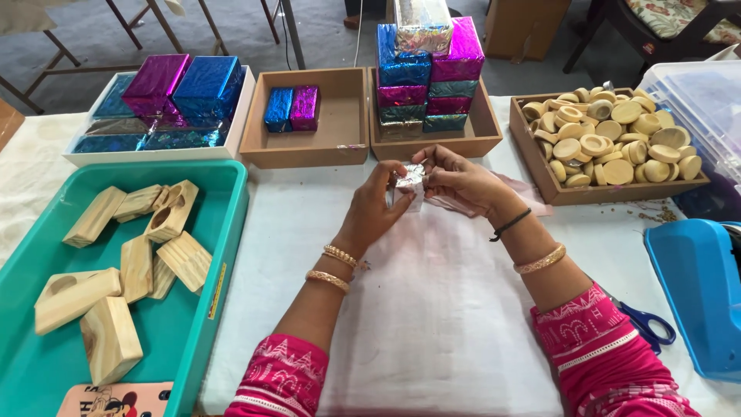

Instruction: The person wraps small wooden boxes with shiny metallic foil. They fold the foil around each box, secure it with clear tape, and place the finished items into a cardboard box. The person also wipes the wooden boxes with a cloth before wrapping.

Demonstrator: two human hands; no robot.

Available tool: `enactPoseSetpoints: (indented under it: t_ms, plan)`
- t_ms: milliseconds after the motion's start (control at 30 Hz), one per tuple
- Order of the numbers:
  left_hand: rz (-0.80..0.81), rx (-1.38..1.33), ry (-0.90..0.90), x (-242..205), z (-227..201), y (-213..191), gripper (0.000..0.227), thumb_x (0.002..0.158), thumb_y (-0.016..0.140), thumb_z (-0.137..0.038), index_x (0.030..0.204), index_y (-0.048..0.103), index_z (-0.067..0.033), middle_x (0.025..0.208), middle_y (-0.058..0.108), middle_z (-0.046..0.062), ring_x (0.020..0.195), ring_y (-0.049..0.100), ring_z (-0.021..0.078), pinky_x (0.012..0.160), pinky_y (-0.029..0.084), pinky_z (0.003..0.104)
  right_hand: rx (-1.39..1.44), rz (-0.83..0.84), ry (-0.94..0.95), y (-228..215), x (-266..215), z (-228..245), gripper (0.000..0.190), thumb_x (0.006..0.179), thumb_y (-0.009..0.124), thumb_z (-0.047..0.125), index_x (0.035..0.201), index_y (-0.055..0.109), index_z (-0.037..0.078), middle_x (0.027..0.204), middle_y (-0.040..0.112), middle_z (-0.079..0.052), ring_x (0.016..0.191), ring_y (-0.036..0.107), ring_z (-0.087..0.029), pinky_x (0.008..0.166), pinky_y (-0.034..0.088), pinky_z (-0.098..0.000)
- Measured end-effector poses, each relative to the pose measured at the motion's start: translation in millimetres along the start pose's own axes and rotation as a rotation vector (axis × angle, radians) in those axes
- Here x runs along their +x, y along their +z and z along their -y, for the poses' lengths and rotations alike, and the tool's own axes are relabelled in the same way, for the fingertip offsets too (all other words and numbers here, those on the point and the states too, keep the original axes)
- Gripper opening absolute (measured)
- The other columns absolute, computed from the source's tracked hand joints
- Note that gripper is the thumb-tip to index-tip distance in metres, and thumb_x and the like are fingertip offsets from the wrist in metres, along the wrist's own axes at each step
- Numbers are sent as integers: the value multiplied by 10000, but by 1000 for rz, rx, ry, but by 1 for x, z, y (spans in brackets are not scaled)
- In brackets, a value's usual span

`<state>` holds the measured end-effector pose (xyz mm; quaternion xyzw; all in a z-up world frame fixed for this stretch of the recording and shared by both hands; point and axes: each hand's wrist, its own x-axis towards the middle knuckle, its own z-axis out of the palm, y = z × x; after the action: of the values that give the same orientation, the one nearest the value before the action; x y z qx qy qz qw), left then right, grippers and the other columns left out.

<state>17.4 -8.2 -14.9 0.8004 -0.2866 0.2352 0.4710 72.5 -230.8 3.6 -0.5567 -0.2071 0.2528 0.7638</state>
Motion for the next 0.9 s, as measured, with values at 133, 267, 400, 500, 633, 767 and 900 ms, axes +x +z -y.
enactPoseSetpoints:
  t_ms: [133,267,400,500,633,767,900]
  plan:
    - [-7,94,57,-5,-2,-7,476,893,798,-161,1283,533,-95,1146,718,133,993,736,282,809,614,379,-20,2,17,-1,-1,-4,371,999,601,68,1350,502,-2,1054,554,-56,966,661,-132,876,594,-285]
    - [20,205,96,-3,-1,-8,475,909,801,-160,1316,560,-122,1135,736,112,925,763,268,765,623,378,38,0,40,-3,1,-7,365,1018,595,77,1358,486,1,1130,600,-97,940,652,-143,862,570,-274]
    - [-16,83,30,-3,-5,-7,464,916,779,-146,1319,549,-115,1138,730,131,897,773,258,693,644,341,66,25,12,0,1,-1,377,1021,583,96,1370,476,5,1171,590,-98,1013,653,-153,916,582,-303]
    - [-15,26,-15,-5,-8,-8,497,912,775,-150,1331,517,-85,1153,718,143,938,759,270,697,648,337,-79,-5,10,-10,0,-3,411,1004,599,128,1383,476,29,1151,564,-76,1006,629,-136,904,607,-337]
    - [6,210,99,-9,3,-5,508,894,786,-137,1321,519,-73,1225,684,150,1067,696,280,900,601,394,-146,-179,114,-18,2,-7,434,1059,497,353,1350,558,38,1092,587,-89,857,650,-144,758,623,-340]
    - [58,442,411,-9,6,-4,476,927,735,-79,1325,479,-24,1325,609,150,1332,553,330,1100,569,396,48,-239,173,-21,8,-27,484,971,449,427,1256,562,52,1109,647,-88,856,703,-145,704,640,-344]
    - [-19,532,437,-6,-7,-11,402,885,684,-16,1257,538,-62,1368,612,122,1352,547,325,1091,565,407,82,-149,-75,-29,16,-45,522,1032,685,204,1465,461,16,1176,622,-74,868,563,-87,683,500,-217]
